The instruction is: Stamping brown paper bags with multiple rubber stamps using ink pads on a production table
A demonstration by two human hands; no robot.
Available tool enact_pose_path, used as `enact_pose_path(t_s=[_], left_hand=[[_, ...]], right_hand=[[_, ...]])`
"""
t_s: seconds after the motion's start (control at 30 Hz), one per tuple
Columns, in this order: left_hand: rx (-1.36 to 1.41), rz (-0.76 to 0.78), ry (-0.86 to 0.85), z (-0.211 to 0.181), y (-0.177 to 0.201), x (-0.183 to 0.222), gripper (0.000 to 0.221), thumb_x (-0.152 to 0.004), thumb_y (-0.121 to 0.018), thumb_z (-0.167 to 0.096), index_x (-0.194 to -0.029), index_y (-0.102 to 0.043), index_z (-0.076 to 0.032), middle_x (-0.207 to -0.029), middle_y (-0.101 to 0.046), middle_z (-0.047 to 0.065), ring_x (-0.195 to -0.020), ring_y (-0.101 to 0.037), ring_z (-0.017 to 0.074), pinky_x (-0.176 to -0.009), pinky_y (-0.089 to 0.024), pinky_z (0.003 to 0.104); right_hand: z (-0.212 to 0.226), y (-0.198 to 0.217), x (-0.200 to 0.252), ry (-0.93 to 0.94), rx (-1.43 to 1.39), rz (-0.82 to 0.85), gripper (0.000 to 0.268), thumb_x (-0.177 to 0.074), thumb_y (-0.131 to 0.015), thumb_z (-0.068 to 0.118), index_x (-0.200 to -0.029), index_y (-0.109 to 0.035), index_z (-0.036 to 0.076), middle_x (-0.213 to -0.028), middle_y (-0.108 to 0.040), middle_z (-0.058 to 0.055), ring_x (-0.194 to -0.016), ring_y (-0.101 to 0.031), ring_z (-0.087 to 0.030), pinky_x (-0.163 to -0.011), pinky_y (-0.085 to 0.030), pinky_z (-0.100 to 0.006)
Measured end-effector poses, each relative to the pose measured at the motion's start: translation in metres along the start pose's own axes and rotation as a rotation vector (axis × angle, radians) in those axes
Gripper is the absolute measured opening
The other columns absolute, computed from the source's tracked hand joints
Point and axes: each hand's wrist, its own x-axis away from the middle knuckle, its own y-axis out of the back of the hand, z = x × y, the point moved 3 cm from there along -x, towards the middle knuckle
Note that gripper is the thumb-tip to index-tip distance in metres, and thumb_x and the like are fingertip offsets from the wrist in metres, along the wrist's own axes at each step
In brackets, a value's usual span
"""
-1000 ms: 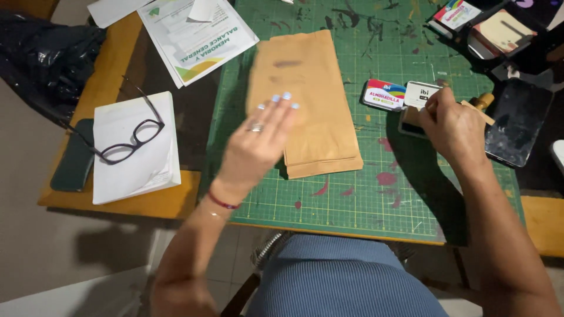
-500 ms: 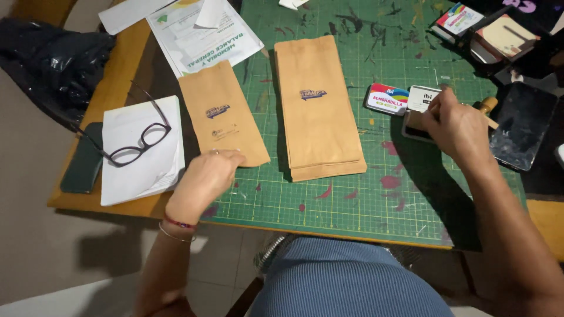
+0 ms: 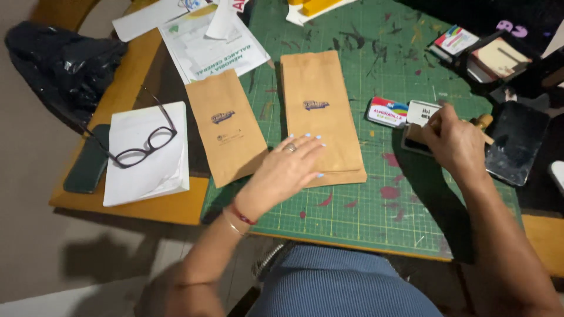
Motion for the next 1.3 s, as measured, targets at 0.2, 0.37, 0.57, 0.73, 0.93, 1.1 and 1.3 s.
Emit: enact_pose_path(t_s=[0.2, 0.37, 0.57, 0.73, 0.93, 1.1, 1.3], left_hand=[[0.011, -0.016, 0.024, -0.002, -0.028, -0.004, 0.043, -0.102, -0.073, -0.04, -0.134, -0.073, -0.01, -0.14, -0.071, 0.005, -0.134, -0.064, 0.0257, -0.118, -0.046, 0.044], [0.05, -0.022, 0.017, -0.002, -0.032, 0.002, 0.04, -0.103, -0.072, -0.039, -0.132, -0.075, -0.011, -0.143, -0.071, 0.007, -0.137, -0.064, 0.0269, -0.117, -0.047, 0.045], [0.106, -0.065, 0.021, 0.002, -0.031, 0.0, 0.042, -0.105, -0.072, -0.037, -0.134, -0.075, -0.007, -0.142, -0.073, 0.011, -0.138, -0.063, 0.0271, -0.118, -0.049, 0.041], [0.235, -0.035, 0.075, 0.003, -0.033, 0.003, 0.04, -0.108, -0.067, -0.036, -0.136, -0.074, -0.009, -0.148, -0.069, 0.01, -0.143, -0.059, 0.0254, -0.124, -0.043, 0.041], [0.15, -0.064, 0.021, 0.002, -0.037, 0.005, 0.039, -0.109, -0.066, -0.035, -0.136, -0.075, -0.008, -0.146, -0.071, 0.012, -0.139, -0.063, 0.0264, -0.119, -0.047, 0.041], [0.248, -0.025, 0.102, 0.008, -0.046, 0.007, 0.041, -0.112, -0.057, -0.044, -0.14, -0.071, -0.019, -0.131, -0.076, 0.007, -0.137, -0.066, 0.0307, -0.118, -0.049, 0.049], [0.219, -0.102, 0.061, 0.001, -0.029, 0.0, 0.031, -0.112, -0.054, -0.046, -0.113, -0.071, -0.02, -0.104, -0.07, 0.003, -0.114, -0.069, 0.0267, -0.11, -0.053, 0.045]], right_hand=[[-0.011, 0.001, 0.001, -0.128, -0.035, -0.01, 0.023, -0.108, -0.073, 0.03, -0.12, -0.064, 0.013, -0.086, -0.076, -0.019, -0.079, -0.072, -0.05, -0.06, -0.046, -0.058], [0.012, 0.01, 0.004, -0.021, -0.023, -0.012, 0.041, -0.111, -0.08, 0.041, -0.113, -0.057, 0.007, -0.08, -0.072, -0.018, -0.073, -0.07, -0.051, -0.057, -0.043, -0.056], [-0.004, 0.0, -0.003, -0.064, 0.071, -0.013, 0.029, -0.109, -0.074, 0.039, -0.118, -0.062, 0.014, -0.082, -0.075, -0.018, -0.076, -0.073, -0.051, -0.057, -0.046, -0.06], [-0.004, 0.0, 0.0, 0.045, 0.083, -0.055, 0.026, -0.115, -0.078, 0.027, -0.112, -0.061, 0.007, -0.077, -0.071, -0.014, -0.063, -0.069, -0.042, -0.052, -0.047, -0.05], [0.061, 0.052, -0.015, 0.081, -0.02, -0.147, 0.027, -0.116, -0.085, 0.027, -0.12, -0.064, 0.011, -0.091, -0.076, -0.006, -0.085, -0.078, -0.035, -0.065, -0.05, -0.046], [0.163, 0.044, -0.057, 0.1, -0.162, 0.118, 0.033, -0.101, -0.076, 0.045, -0.115, -0.062, 0.019, -0.085, -0.078, -0.017, -0.091, -0.077, -0.049, -0.081, -0.056, -0.065], [0.211, -0.014, -0.087, 0.18, -0.094, 0.128, 0.032, -0.098, -0.07, 0.051, -0.102, -0.055, 0.023, -0.072, -0.07, -0.01, -0.081, -0.077, -0.044, -0.077, -0.058, -0.059]])
